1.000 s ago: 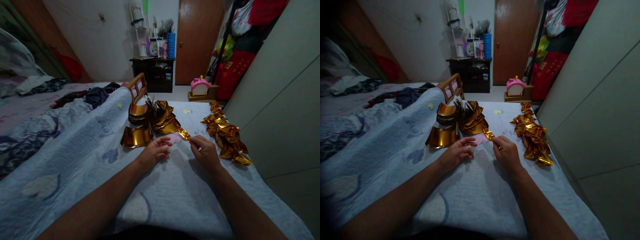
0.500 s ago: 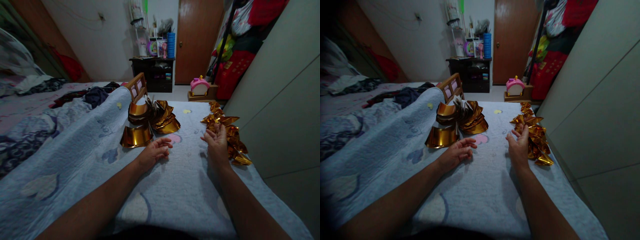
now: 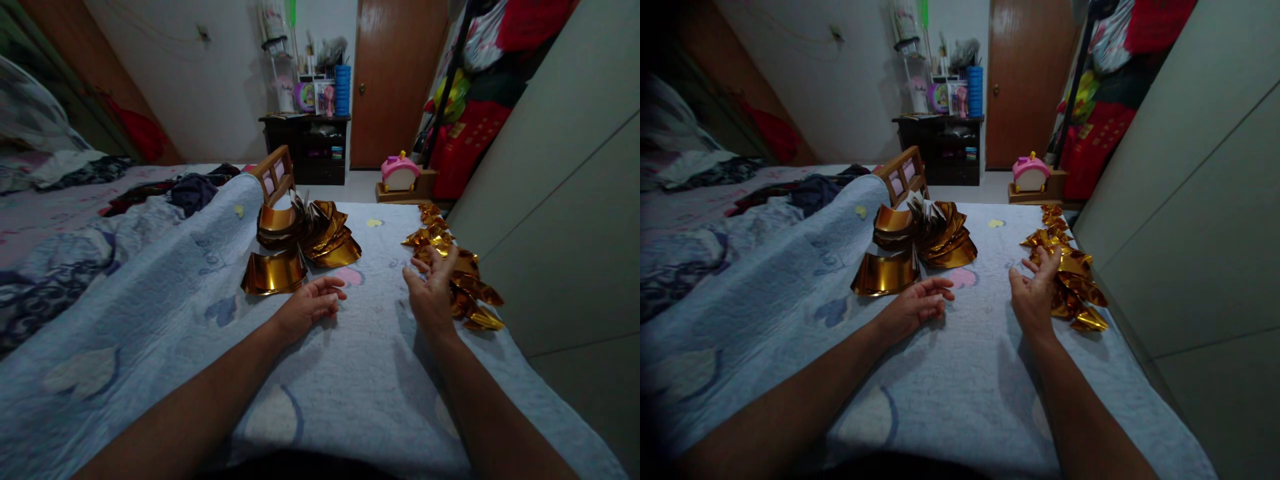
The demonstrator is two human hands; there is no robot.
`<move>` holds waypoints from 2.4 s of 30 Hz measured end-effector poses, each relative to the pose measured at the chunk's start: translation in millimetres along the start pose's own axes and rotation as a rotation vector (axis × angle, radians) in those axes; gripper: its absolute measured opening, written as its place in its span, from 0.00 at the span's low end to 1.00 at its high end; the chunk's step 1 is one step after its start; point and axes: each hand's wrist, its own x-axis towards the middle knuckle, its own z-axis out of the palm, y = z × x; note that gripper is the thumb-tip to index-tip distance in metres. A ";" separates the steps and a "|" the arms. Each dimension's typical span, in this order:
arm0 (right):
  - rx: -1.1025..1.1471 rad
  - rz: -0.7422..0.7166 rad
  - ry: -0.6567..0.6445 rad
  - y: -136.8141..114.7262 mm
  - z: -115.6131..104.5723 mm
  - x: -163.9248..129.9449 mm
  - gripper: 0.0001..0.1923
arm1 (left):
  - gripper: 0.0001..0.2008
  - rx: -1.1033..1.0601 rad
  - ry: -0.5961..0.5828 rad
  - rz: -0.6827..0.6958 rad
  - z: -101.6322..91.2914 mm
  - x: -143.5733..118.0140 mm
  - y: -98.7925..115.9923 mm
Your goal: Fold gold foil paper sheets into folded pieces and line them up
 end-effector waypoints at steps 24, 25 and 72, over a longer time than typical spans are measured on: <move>-0.147 0.024 -0.252 -7.5 5.2 -9.3 0.19 | 0.31 1.094 0.690 0.642 -42.0 13.4 11.7; -0.151 0.022 -0.249 -7.0 5.4 -9.3 0.19 | 0.31 1.126 0.676 0.596 -45.8 16.3 9.7; -0.808 -0.232 -0.620 18.3 3.2 -11.6 0.20 | 0.22 1.215 0.816 0.432 -50.3 15.3 23.0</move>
